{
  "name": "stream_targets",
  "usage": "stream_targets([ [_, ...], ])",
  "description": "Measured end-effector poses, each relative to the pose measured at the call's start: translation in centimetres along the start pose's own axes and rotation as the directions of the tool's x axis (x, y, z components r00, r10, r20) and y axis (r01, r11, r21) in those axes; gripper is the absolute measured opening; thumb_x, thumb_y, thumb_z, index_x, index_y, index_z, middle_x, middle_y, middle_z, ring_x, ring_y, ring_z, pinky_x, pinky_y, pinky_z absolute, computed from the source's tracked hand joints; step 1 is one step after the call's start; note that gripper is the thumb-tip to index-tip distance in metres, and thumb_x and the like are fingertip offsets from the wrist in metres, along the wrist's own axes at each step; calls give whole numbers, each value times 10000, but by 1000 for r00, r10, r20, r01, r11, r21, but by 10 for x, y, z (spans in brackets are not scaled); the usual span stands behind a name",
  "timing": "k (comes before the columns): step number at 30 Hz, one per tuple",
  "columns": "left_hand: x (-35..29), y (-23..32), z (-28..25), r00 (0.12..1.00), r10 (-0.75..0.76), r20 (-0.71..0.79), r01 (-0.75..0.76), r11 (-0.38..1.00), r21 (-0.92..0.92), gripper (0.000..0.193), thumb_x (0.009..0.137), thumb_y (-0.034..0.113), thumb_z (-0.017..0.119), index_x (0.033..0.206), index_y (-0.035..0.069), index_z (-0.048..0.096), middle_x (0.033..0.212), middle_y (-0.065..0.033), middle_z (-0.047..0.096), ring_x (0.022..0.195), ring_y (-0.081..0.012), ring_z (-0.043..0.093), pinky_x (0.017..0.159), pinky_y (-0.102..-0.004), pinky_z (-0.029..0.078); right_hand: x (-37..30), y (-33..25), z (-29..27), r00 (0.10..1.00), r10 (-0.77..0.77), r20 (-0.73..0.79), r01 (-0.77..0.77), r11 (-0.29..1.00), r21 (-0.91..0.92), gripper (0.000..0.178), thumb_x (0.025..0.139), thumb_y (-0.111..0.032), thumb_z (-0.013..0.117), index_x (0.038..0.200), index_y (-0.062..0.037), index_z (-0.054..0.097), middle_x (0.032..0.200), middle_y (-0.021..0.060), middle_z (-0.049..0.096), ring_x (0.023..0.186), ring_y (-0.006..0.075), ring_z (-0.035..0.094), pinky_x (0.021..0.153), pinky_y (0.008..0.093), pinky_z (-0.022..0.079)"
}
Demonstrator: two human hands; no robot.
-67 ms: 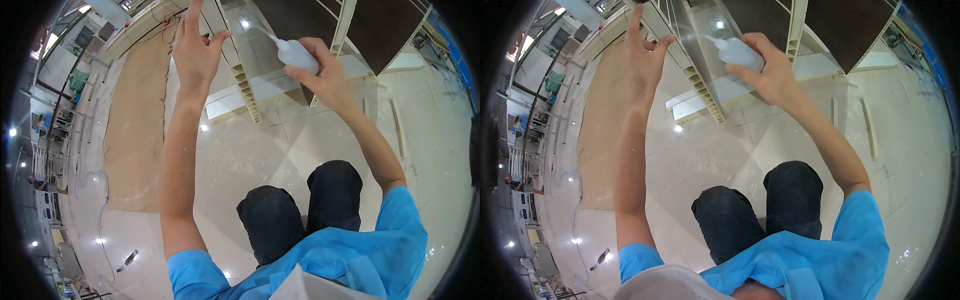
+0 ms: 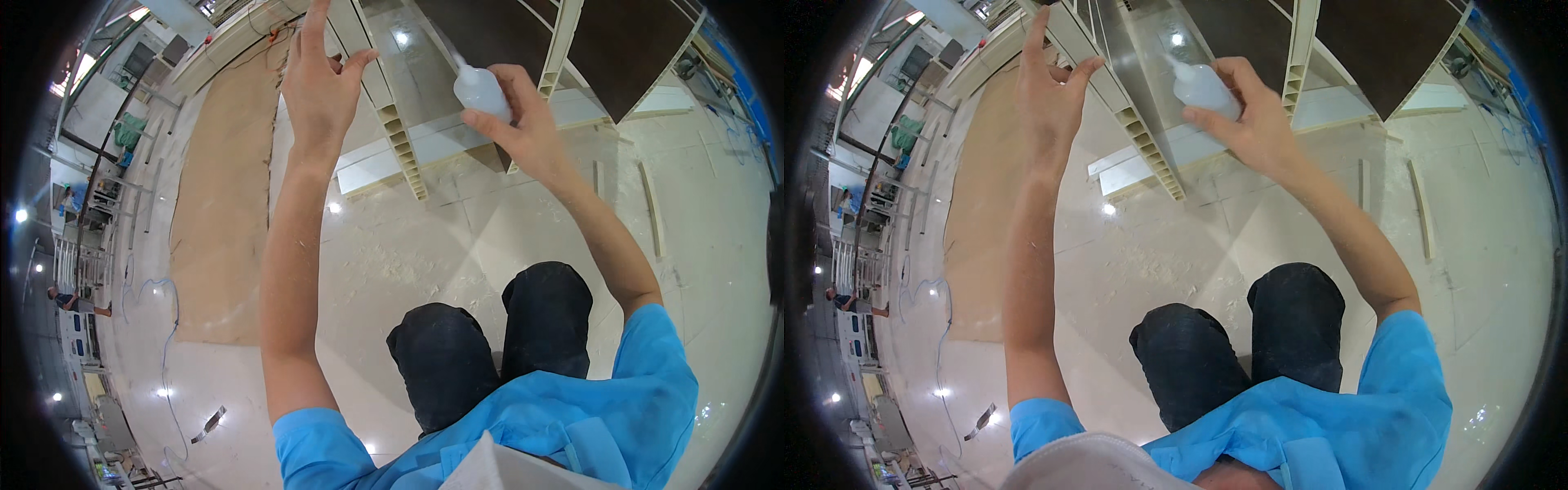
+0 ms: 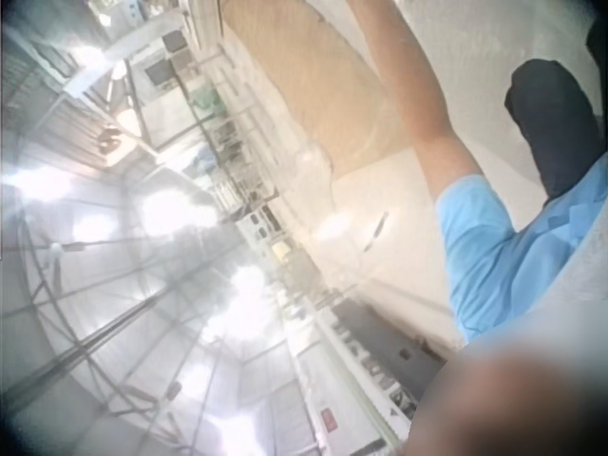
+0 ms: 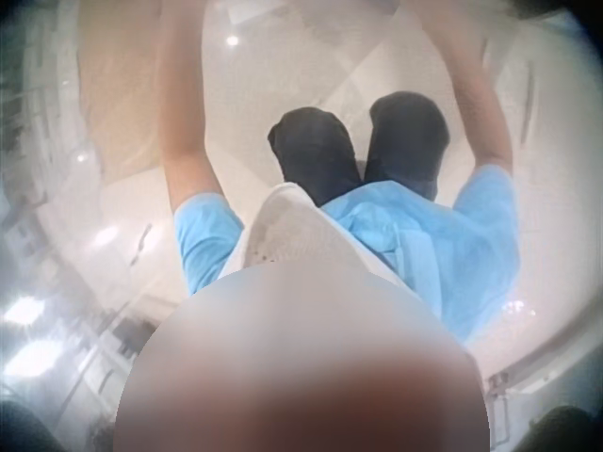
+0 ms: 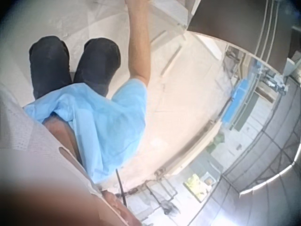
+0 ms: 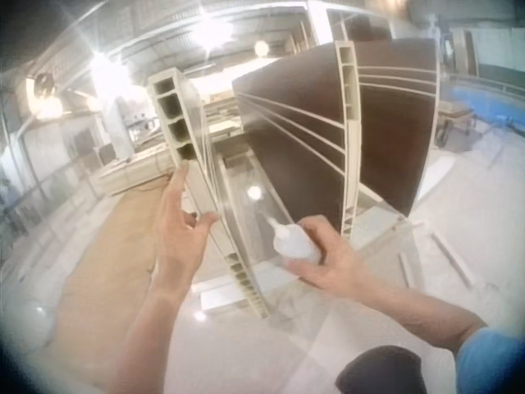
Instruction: The person kneels on the floor and applies glue from a bottle into the grooves of a large wooden panel. They then insert thin wooden strips into the glued grooves and press them into place.
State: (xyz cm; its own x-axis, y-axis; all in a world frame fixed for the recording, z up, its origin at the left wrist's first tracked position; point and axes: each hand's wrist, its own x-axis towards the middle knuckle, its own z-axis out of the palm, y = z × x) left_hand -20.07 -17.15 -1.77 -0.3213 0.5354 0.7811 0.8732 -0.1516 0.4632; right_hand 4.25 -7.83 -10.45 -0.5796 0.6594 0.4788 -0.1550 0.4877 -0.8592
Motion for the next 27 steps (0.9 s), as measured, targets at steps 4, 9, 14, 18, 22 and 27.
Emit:
stream_targets([
  [4, 5, -3, 4, 1000, -26, 2, 27, 1000, -8, 1036, 780, -84, 863, 1696, 159, 443, 1593, -122, 607, 691, -139, 516, 695, -291, 530, 14, 37, 33, 991, -31, 129, -1, 970, 244, 621, 990, -200, 833, 1454, -54, 446, 1541, 101, 609, 1244, 187, 627, 1066, 381, 520],
  [9, 6, -18, 9, 998, 59, -30, -62, 993, -103, 1049, 771, -95, 856, 1699, 151, 434, 1607, -96, 599, 679, -120, 512, 693, -269, 520, 21, 61, 71, 916, -277, 290, 248, 960, 134, 631, 991, -313, 829, 1447, -86, 458, 1683, 110, 523, 1287, 286, 677, 967, 417, 588],
  [14, 7, -9, 1, 998, 48, 32, -47, 998, -46, 1023, 790, -50, 865, 1697, 139, 431, 1633, -105, 577, 683, -126, 535, 714, -261, 537, 24, 58, 81, 895, -272, 353, 304, 952, -38, 587, 1001, -294, 800, 1435, -126, 441, 1769, 139, 415, 1277, 282, 673, 979, 368, 572],
  [18, 15, 9, -25, 970, 121, 211, -184, 933, 309, 1008, 797, 29, 888, 1684, 29, 409, 1301, -122, 778, 761, -193, 662, 760, -319, 576, 22, 56, 79, 911, -217, 350, 244, 969, -33, 617, 1001, -304, 796, 1466, -124, 432, 1772, 128, 411, 1307, 307, 676, 952, 368, 596],
  [22, 16, 14, -35, 902, 370, 223, -429, 818, 383, 1006, 815, 66, 895, 1665, -69, 376, 879, -90, 828, 892, -268, 749, 821, -362, 595, 24, 57, 81, 913, -215, 346, 247, 968, -51, 630, 1003, -274, 793, 1488, -127, 419, 1777, 135, 399, 1309, 295, 674, 954, 372, 606],
  [27, 2, 5, -19, 963, 246, 111, -265, 941, 209, 1043, 817, 5, 855, 1720, 40, 334, 1041, -124, 818, 927, -245, 737, 884, -368, 613, 22, 53, 77, 930, -172, 325, 191, 981, -26, 648, 976, -263, 828, 1491, -113, 465, 1713, 150, 483, 1287, 270, 680, 957, 385, 597],
])
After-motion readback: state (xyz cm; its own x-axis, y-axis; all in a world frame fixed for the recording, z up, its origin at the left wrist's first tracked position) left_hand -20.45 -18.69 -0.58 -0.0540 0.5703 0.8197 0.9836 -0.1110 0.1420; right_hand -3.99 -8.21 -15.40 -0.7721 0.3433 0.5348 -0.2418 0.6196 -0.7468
